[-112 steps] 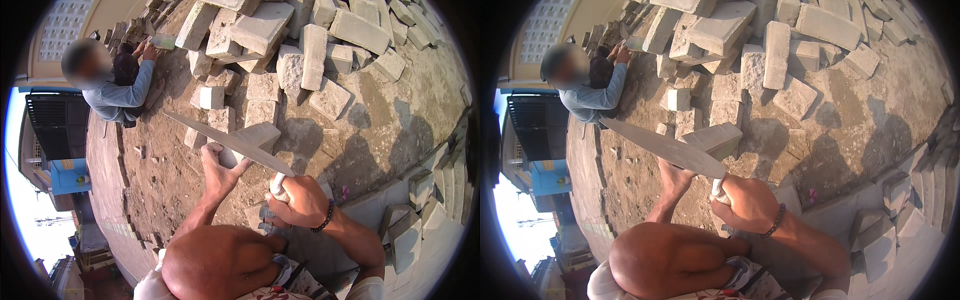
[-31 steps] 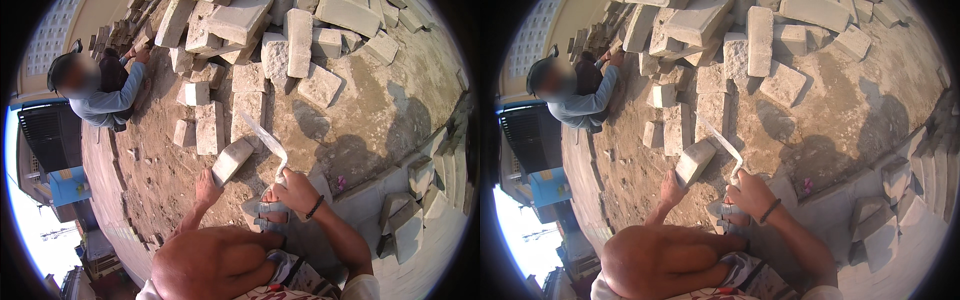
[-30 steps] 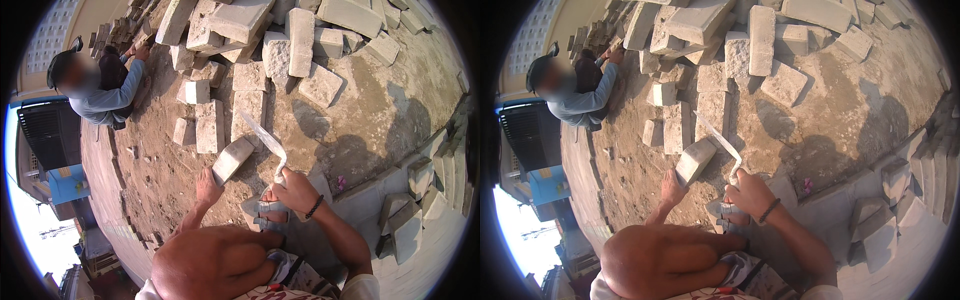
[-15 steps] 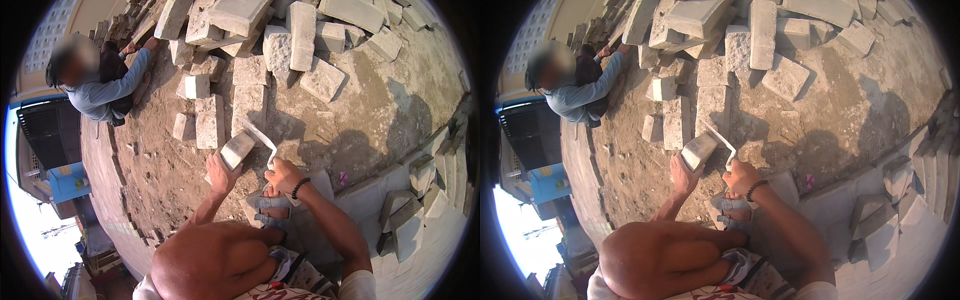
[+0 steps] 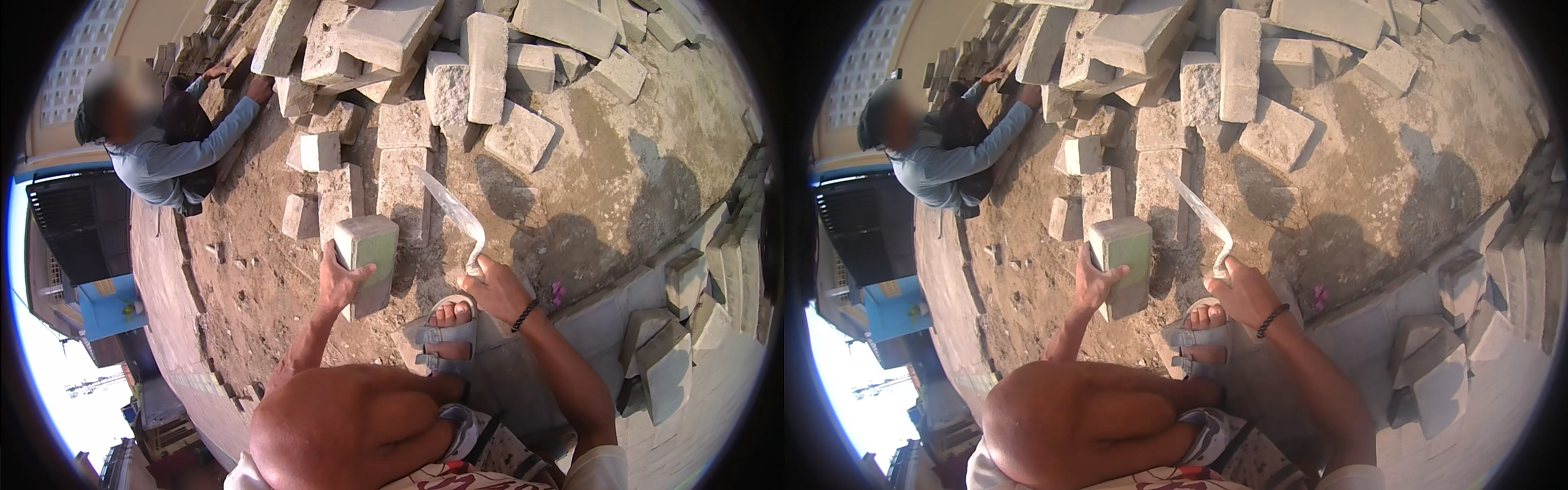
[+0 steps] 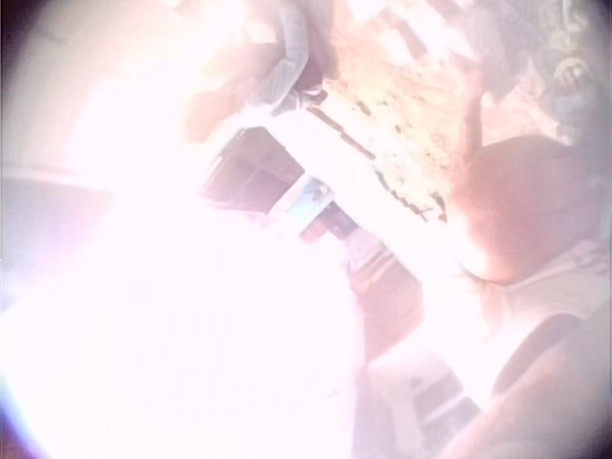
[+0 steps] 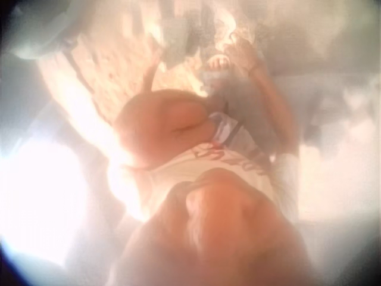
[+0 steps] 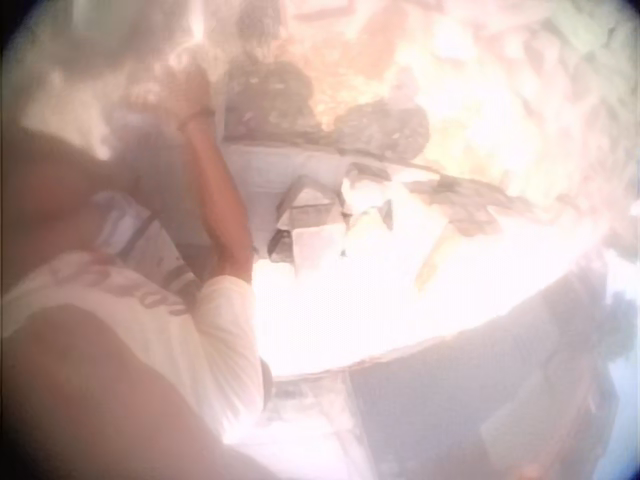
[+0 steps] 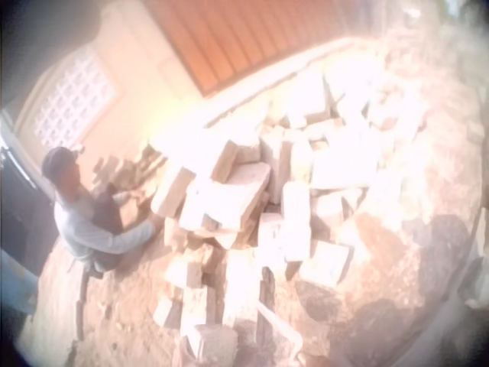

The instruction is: The person repeatedly picks up rectangular stone blocks from a pile and uses a trowel to chip and shape their edges. The person works one block at a time, rotating it to access different sides, and places the finished pieces onto a nearby stack.

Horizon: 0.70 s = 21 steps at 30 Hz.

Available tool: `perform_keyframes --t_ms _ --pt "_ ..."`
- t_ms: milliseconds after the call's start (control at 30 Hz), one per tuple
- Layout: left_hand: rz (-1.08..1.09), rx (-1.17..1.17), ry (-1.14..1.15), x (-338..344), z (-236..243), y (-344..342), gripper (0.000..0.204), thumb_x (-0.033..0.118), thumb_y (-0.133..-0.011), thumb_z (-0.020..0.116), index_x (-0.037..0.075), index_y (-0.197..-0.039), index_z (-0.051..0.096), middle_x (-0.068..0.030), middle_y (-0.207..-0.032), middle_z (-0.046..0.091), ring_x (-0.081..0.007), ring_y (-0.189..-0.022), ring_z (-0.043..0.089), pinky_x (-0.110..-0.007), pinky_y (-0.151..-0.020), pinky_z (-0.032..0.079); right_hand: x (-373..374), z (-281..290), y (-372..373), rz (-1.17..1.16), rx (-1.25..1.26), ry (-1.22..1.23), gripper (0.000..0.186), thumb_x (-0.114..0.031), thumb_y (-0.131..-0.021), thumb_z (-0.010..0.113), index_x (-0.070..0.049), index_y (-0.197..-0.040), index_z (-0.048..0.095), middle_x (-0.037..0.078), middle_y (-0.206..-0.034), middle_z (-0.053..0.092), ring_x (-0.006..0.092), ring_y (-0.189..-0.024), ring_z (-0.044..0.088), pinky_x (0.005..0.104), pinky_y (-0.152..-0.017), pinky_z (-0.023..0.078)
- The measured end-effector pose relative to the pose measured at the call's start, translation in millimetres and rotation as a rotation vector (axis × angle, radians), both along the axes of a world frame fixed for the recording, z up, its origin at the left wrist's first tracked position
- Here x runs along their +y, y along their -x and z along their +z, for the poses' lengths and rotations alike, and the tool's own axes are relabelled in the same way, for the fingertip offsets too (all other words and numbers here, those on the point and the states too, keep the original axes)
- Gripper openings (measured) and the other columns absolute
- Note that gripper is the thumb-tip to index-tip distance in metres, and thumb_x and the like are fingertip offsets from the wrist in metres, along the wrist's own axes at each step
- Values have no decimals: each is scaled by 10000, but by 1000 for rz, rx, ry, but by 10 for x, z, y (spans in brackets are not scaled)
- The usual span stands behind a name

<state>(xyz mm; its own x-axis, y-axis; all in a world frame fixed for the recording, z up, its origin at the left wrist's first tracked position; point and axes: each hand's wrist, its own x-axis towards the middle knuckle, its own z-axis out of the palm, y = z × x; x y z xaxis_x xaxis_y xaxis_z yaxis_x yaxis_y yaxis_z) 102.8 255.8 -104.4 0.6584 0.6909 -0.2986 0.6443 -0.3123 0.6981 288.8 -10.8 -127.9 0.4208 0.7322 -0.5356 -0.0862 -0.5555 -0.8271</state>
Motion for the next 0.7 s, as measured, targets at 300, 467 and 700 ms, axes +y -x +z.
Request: perform_keyframes --t_ms 300,467,700 --pt "558 -706 1030 53 -12 -343 635 383 -854 684 1 -1331 513 -143 -1179 650 -296 -999 658 -439 -910 531 -457 211 79 -124 -223 -341 236 -197 -820 687 17 -890 614 201 -773 647 338 -718 666 406 -606 520" --pt "580 -682 1139 -282 371 -782 616 426 -879 649 11 -1317 528 -139 -1158 662 -305 -1005 654 -444 -914 524 -408 245 199 271 -557 -387 248 -209 -776 698 -2 -904 650 180 -838 674 344 -772 682 430 -665 555" --pt "484 -695 1375 -353 27 -738 569 436 -869 661 33 -1262 582 -146 -1131 675 -296 -970 665 -451 -867 544 256 26 -604 119 -509 132 293 -241 -789 709 -15 -969 660 250 -917 680 419 -914 662 501 -806 529"
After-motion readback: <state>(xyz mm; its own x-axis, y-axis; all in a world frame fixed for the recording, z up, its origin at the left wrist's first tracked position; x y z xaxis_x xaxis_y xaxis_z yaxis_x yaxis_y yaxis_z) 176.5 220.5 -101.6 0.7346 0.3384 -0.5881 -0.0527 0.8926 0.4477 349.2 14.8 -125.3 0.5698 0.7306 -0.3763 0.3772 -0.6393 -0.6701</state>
